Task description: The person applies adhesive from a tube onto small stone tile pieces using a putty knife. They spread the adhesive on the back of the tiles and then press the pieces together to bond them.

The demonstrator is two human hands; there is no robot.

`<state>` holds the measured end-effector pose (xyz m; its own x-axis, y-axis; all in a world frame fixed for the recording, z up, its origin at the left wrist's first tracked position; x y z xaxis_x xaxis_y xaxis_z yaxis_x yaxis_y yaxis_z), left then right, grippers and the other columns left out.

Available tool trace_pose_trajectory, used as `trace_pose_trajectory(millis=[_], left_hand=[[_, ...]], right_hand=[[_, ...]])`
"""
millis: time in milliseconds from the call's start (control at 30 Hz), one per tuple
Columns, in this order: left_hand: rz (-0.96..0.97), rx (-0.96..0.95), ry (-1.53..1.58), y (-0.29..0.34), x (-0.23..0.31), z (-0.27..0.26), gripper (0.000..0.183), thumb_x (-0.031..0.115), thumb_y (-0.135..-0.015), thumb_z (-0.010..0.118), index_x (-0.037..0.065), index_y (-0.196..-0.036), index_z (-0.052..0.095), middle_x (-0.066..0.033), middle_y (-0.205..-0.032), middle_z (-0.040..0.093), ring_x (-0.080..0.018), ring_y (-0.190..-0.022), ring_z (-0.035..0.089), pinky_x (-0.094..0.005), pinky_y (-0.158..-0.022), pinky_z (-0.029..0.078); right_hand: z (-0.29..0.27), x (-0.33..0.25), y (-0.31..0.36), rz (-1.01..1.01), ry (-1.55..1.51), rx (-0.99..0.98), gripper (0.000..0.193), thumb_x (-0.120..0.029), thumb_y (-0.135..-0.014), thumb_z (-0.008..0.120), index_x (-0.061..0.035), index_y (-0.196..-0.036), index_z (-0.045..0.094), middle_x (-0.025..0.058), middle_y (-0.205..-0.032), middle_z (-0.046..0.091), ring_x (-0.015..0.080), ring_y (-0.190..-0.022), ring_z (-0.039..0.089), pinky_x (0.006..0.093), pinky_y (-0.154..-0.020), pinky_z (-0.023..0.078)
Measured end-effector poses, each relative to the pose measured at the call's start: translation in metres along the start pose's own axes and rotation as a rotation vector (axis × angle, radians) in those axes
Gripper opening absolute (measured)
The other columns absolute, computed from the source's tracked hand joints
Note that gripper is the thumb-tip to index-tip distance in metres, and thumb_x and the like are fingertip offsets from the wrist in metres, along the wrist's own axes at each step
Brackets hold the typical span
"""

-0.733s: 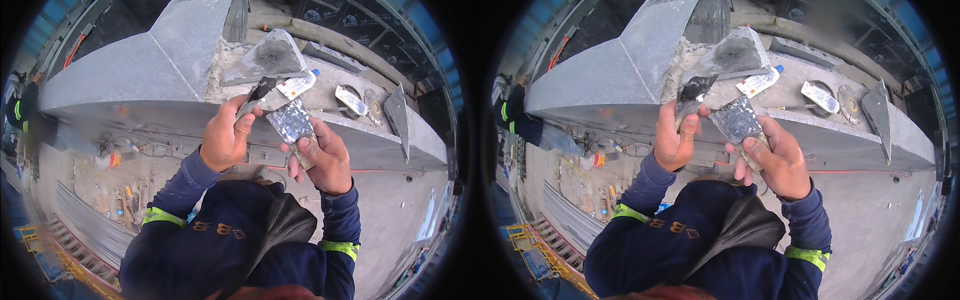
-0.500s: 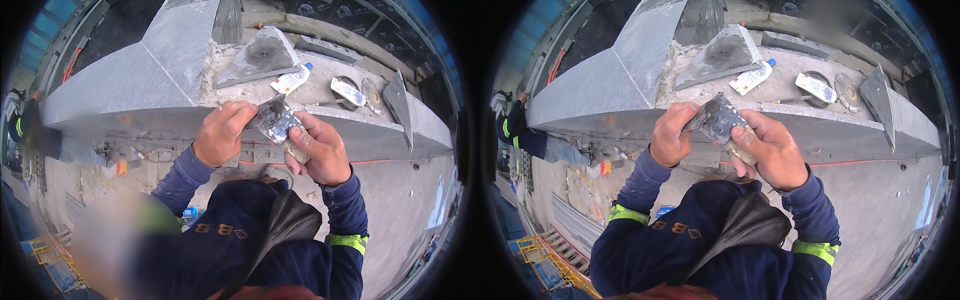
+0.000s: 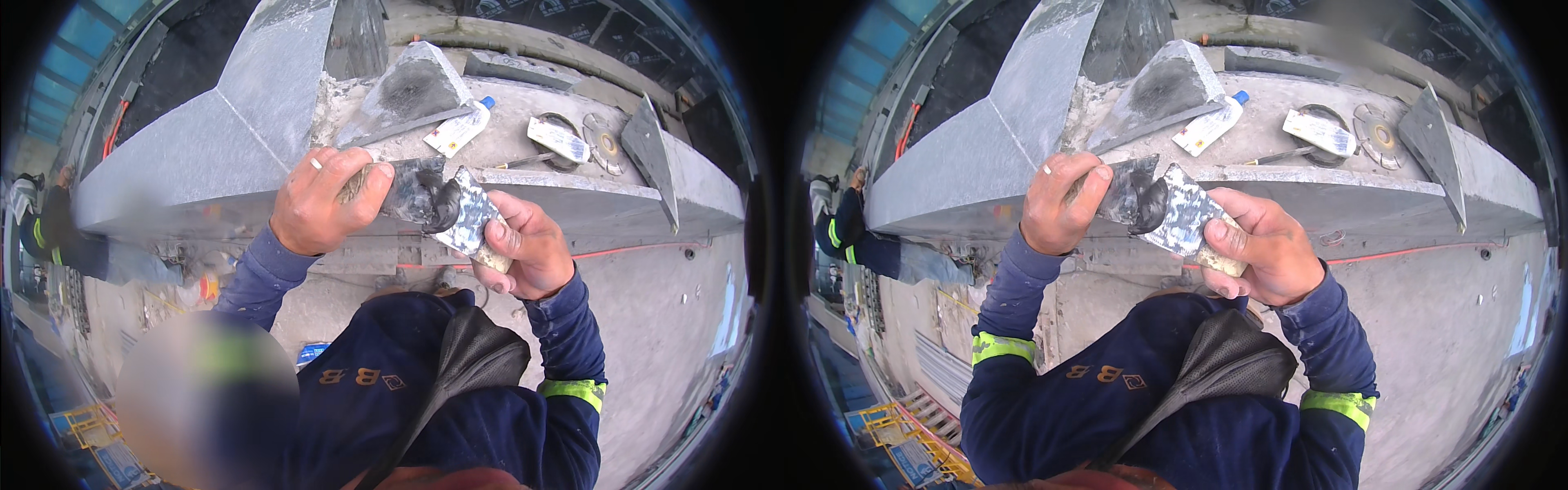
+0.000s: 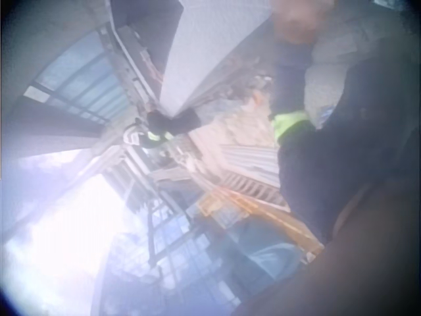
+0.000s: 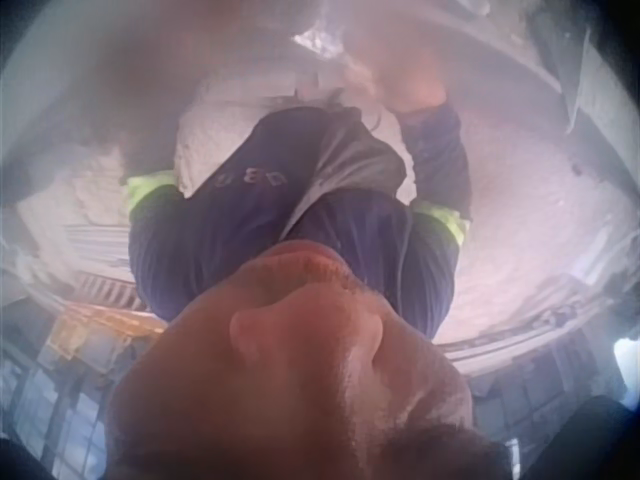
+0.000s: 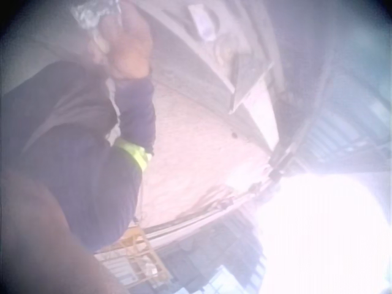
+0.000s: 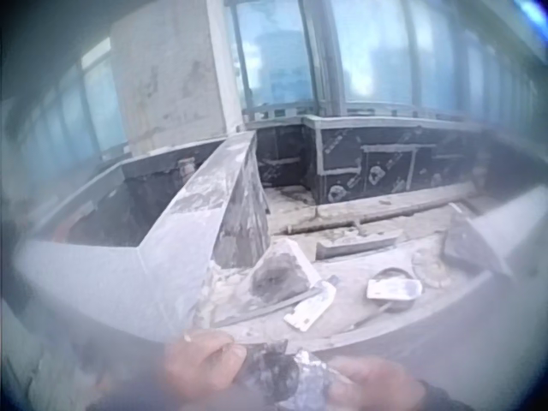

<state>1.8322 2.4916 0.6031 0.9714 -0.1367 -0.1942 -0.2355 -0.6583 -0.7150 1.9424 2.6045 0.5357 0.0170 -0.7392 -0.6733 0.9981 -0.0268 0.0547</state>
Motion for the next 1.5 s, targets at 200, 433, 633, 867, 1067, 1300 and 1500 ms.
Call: trace_pose_trajectory(millis=[200, 433, 633, 867, 1067, 1300, 1500], left_hand=[[-0.011, -0.130, 0.101, -0.026, -0.012, -0.019, 0.037, 0.008, -0.071, 0.065, 0.011, -0.108, 0.064, -0.0097, -0.098, 0.059, -0.0240, -0.081, 0.060, -0.0348, -0.069, 0.050], [0.207, -0.303, 0.054, -0.062, 0.002, -0.035, 0.031, 0.009, -0.066, 0.065, 0.007, -0.097, 0.066, -0.0081, -0.100, 0.059, -0.0212, -0.078, 0.059, -0.0325, -0.068, 0.050], [0.347, -0.301, 0.018, -0.081, 0.018, -0.037, 0.017, 0.011, -0.064, 0.065, 0.007, -0.081, 0.063, -0.0063, -0.100, 0.058, -0.0180, -0.077, 0.057, -0.0290, -0.065, 0.047], [0.420, -0.331, 0.013, -0.084, 0.027, -0.030, 0.015, 0.012, -0.062, 0.065, 0.009, -0.076, 0.061, -0.0052, -0.096, 0.056, -0.0168, -0.077, 0.055, -0.0279, -0.066, 0.046], [0.444, -0.267, 0.032, -0.083, 0.016, -0.032, 0.027, 0.012, -0.062, 0.065, 0.006, -0.088, 0.063, -0.0086, -0.095, 0.059, -0.0187, -0.073, 0.057, -0.0298, -0.063, 0.048], [0.374, -0.266, 0.015, -0.072, 0.009, -0.032, 0.037, 0.011, -0.063, 0.065, 0.005, -0.100, 0.064, -0.0094, -0.093, 0.060, -0.0190, -0.071, 0.056, -0.0297, -0.061, 0.048], [0.283, -0.265, -0.031, -0.068, 0.006, -0.034, 0.040, 0.010, -0.062, 0.066, 0.005, -0.102, 0.066, -0.0095, -0.094, 0.061, -0.0191, -0.069, 0.056, -0.0296, -0.062, 0.048]], right_hand=[[-0.005, -0.037, 0.018, -0.122, 0.229, 0.166, 0.037, -0.019, -0.095, 0.057, 0.0038, -0.124, 0.051, 0.0132, -0.090, 0.064, 0.0129, -0.054, 0.054, 0.0233, -0.046, 0.038], [0.057, -0.110, 0.024, -0.630, 1.545, 0.117, 0.020, -0.001, -0.084, 0.062, 0.0014, -0.104, 0.064, 0.0133, -0.092, 0.065, 0.0221, -0.072, 0.062, 0.0290, -0.060, 0.047], [0.083, -0.110, 0.012, -0.657, 1.883, -0.061, 0.027, 0.006, -0.071, 0.064, -0.0026, -0.096, 0.067, 0.0129, -0.093, 0.062, 0.0306, -0.081, 0.063, 0.0367, -0.068, 0.051], [0.093, -0.097, 0.006, -0.698, 2.102, -0.102, 0.033, 0.004, -0.064, 0.063, -0.0060, -0.095, 0.067, 0.0099, -0.093, 0.060, 0.0285, -0.078, 0.060, 0.0378, -0.067, 0.050], [0.092, -0.091, 0.013, -0.583, 2.144, -0.067, 0.035, 0.002, -0.064, 0.060, -0.0069, -0.096, 0.067, 0.0084, -0.094, 0.060, 0.0267, -0.078, 0.057, 0.0373, -0.068, 0.048], [0.079, -0.104, 0.034, -0.600, 2.018, 0.019, 0.031, 0.003, -0.068, 0.060, -0.0055, -0.096, 0.068, 0.0102, -0.094, 0.061, 0.0276, -0.085, 0.061, 0.0353, -0.073, 0.049], [0.041, -0.111, 0.040, -0.670, 1.560, 0.156, 0.022, 0.000, -0.078, 0.063, -0.0011, -0.100, 0.068, 0.0130, -0.095, 0.063, 0.0278, -0.084, 0.063, 0.0328, -0.072, 0.050]])
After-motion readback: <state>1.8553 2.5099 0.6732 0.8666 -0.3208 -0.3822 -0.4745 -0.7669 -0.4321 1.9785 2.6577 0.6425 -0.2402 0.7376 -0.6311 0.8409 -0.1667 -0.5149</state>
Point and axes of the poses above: each hand's wrist, its own y-axis away from the middle knuckle, its own z-axis out of the palm, x = y × z, the point moved 9 cm from there along -y, towards the middle knuckle
